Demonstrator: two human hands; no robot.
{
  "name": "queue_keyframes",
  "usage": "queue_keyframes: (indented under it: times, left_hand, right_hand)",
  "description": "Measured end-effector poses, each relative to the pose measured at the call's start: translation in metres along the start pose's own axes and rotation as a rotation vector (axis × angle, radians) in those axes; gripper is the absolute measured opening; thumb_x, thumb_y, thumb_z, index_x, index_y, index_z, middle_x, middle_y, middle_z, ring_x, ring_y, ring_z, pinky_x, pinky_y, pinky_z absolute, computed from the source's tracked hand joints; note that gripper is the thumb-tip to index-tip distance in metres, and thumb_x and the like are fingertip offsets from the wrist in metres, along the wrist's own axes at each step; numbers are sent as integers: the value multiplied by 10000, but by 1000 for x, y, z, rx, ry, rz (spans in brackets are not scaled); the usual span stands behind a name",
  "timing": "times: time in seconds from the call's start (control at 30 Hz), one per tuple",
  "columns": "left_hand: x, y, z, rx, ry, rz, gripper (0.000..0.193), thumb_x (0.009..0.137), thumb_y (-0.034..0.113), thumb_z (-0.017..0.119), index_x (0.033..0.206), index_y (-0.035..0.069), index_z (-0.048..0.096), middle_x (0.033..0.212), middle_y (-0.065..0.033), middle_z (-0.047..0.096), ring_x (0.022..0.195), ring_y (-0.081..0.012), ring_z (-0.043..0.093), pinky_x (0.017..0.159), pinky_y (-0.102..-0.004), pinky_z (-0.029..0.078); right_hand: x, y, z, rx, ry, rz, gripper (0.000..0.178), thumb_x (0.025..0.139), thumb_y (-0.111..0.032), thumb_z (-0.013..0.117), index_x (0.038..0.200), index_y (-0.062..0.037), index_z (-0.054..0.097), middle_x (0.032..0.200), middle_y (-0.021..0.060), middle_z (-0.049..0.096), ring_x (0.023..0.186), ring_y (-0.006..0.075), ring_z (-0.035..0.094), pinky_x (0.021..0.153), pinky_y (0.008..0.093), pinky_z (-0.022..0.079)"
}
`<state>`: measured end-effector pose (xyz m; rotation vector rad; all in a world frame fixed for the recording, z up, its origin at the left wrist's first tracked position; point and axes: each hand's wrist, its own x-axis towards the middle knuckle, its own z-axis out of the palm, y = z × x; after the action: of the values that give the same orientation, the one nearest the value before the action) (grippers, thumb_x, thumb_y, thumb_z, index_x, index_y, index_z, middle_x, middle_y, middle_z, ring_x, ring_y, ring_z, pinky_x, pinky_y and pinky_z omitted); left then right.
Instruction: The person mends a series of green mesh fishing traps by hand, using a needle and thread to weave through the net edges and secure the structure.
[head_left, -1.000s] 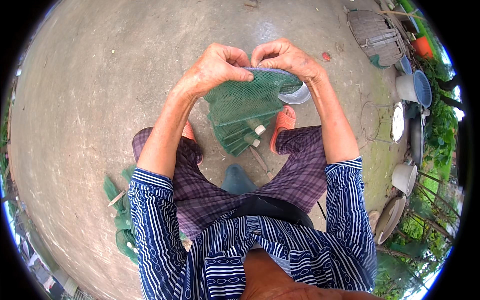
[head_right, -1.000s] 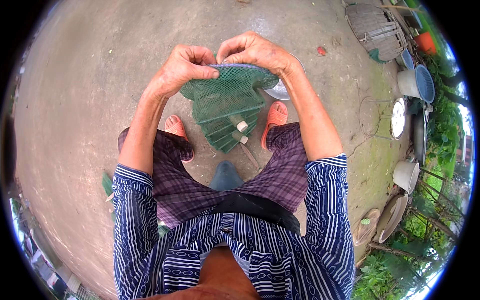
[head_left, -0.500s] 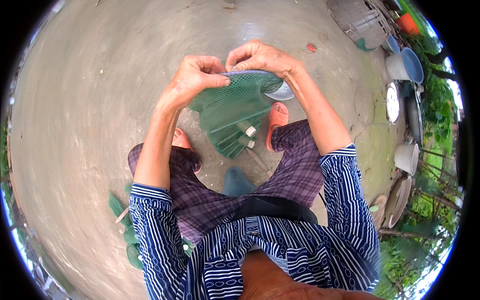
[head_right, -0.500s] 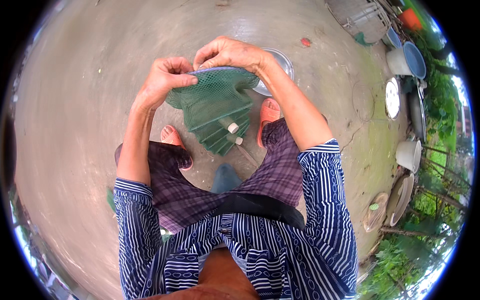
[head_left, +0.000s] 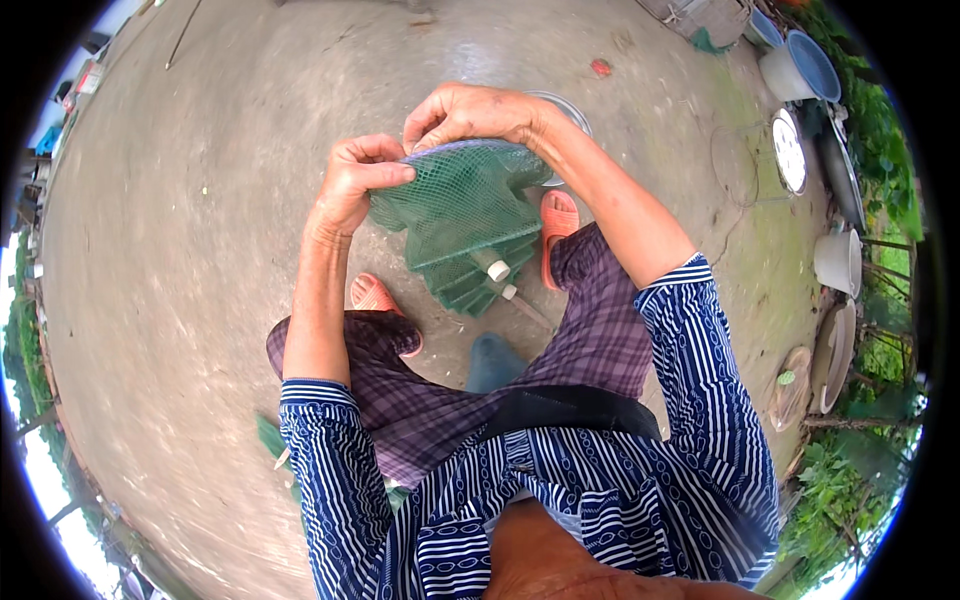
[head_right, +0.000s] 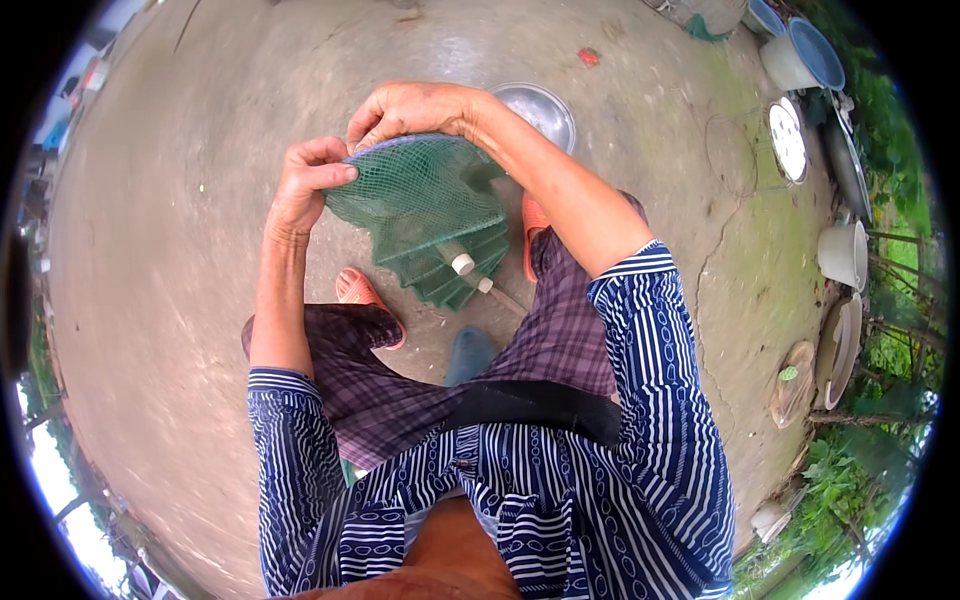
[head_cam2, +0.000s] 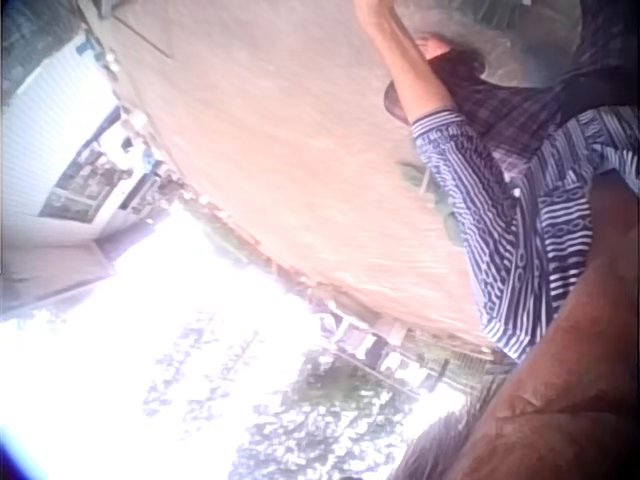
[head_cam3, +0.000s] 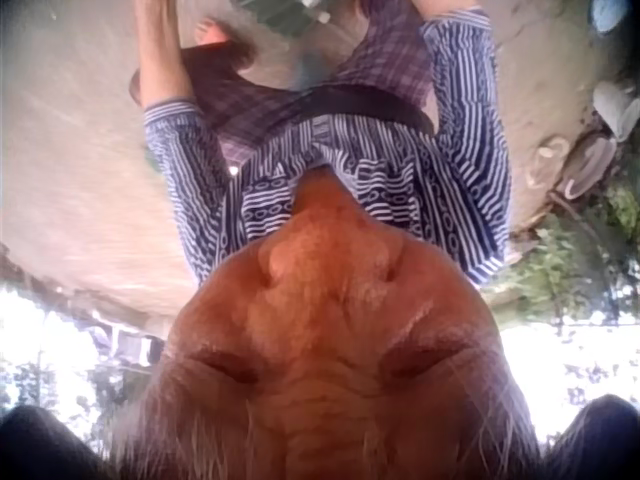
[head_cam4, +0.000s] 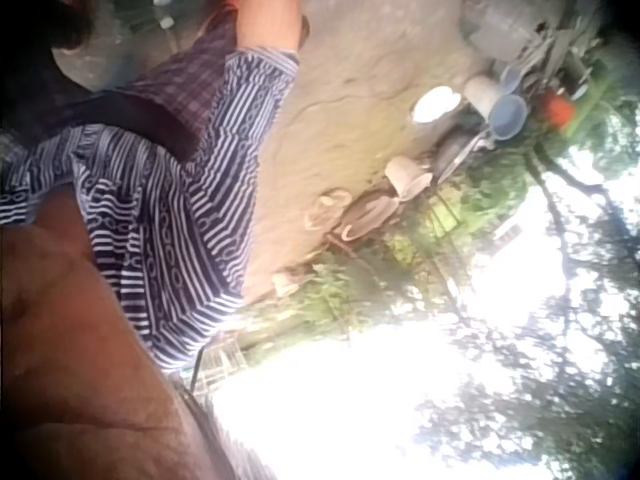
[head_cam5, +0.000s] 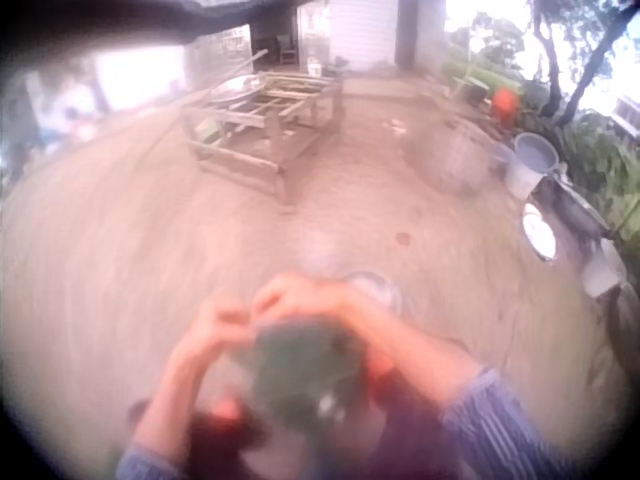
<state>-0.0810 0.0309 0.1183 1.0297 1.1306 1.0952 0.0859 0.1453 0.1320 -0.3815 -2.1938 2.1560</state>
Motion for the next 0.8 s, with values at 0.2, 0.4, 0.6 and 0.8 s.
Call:
queue_keyframes:
  times: [0.2,0.4,0.6,0.8]
  left_hand:
    - [1,-5,-5,-38,16,16,106,603,10,676,687,29,614,632,-6,585,573,-75,504,575,-211,380]
    - [-5,-5,-11,-77,87,36,95,611,25,667,687,27,611,635,-11,590,573,-79,508,581,-214,384]
    - [-7,-5,-16,-121,121,35,91,617,25,666,692,26,614,639,-10,592,584,-81,505,599,-216,382]
    - [-8,-2,-18,-114,156,38,104,627,39,672,714,26,618,658,-10,593,613,-82,510,615,-222,386]
  right_hand:
    - [-6,3,-11,89,48,-24,173,755,-157,637,824,0,622,698,-18,573,618,55,514,557,201,423]
    - [-28,-14,-18,70,209,-40,176,744,-184,645,797,-20,608,777,-8,572,713,69,518,649,201,413]
    - [-43,-16,-18,-60,164,-131,198,732,-193,658,812,-18,614,867,31,585,839,121,513,783,262,398]
    - [-36,-12,-10,-258,348,-196,176,742,-149,652,855,-15,639,757,13,607,746,95,547,701,234,434]
